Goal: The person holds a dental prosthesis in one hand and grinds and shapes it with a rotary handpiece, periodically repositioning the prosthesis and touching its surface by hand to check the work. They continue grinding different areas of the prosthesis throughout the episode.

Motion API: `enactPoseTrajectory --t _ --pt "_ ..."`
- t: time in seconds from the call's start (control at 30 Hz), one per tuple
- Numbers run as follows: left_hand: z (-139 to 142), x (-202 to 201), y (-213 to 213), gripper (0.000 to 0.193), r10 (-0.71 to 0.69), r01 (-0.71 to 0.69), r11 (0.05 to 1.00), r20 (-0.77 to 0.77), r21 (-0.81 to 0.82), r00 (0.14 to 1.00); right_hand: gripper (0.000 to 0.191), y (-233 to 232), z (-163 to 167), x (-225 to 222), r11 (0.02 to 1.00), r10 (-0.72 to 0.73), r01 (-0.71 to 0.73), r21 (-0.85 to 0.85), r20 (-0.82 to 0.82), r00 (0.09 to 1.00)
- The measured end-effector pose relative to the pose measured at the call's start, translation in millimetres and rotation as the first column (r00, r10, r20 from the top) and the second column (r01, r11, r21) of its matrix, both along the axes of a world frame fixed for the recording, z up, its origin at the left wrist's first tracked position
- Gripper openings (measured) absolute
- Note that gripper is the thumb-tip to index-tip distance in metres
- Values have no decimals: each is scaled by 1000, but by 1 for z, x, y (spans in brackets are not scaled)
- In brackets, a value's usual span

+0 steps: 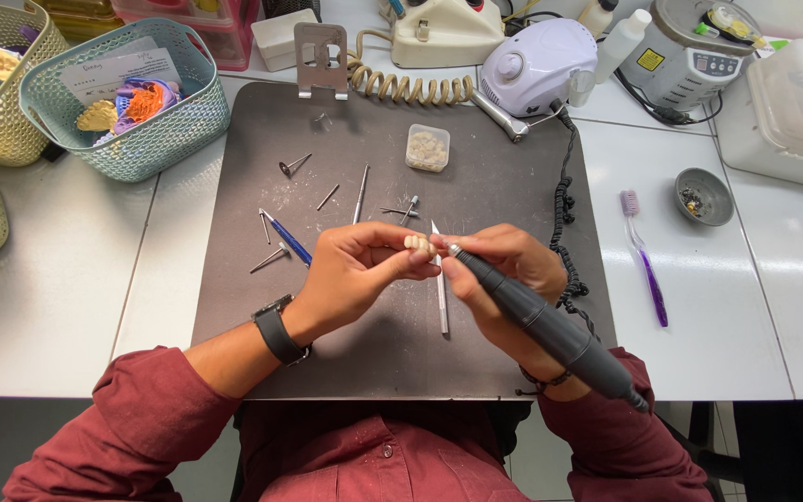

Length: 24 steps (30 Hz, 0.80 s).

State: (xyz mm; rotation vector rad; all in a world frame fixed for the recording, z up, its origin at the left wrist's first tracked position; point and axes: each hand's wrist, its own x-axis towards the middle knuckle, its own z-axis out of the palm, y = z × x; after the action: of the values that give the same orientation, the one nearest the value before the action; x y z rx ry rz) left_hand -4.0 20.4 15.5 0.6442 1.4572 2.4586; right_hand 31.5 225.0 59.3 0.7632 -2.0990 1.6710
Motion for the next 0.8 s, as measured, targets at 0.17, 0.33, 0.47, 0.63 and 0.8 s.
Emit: enactPoseTrajectory --t 0.17,0.33,0.47,0.63,0.8 --pt "-7 -7 -2 15 -36 27 997 114 75 993 18 0 -7 -6 990 6 3 -139 67 998" --pt "-10 -7 0 14 -41 27 994 140 103 989 24 1 -1 -4 1000 -6 6 -11 30 1000" --pt "-8 -3 4 15 55 -56 998 39 25 998 24 -8 2 -5 998 -19 29 62 -154 988" --pt "-3 8 2 15 243 -323 934 -390 -153 888 27 -16 5 -6 983 -7 69 170 -341 940" --pt "-1 9 3 15 281 -383 912 -453 -150 846 28 -20 8 0 959 -26 141 246 -419 907"
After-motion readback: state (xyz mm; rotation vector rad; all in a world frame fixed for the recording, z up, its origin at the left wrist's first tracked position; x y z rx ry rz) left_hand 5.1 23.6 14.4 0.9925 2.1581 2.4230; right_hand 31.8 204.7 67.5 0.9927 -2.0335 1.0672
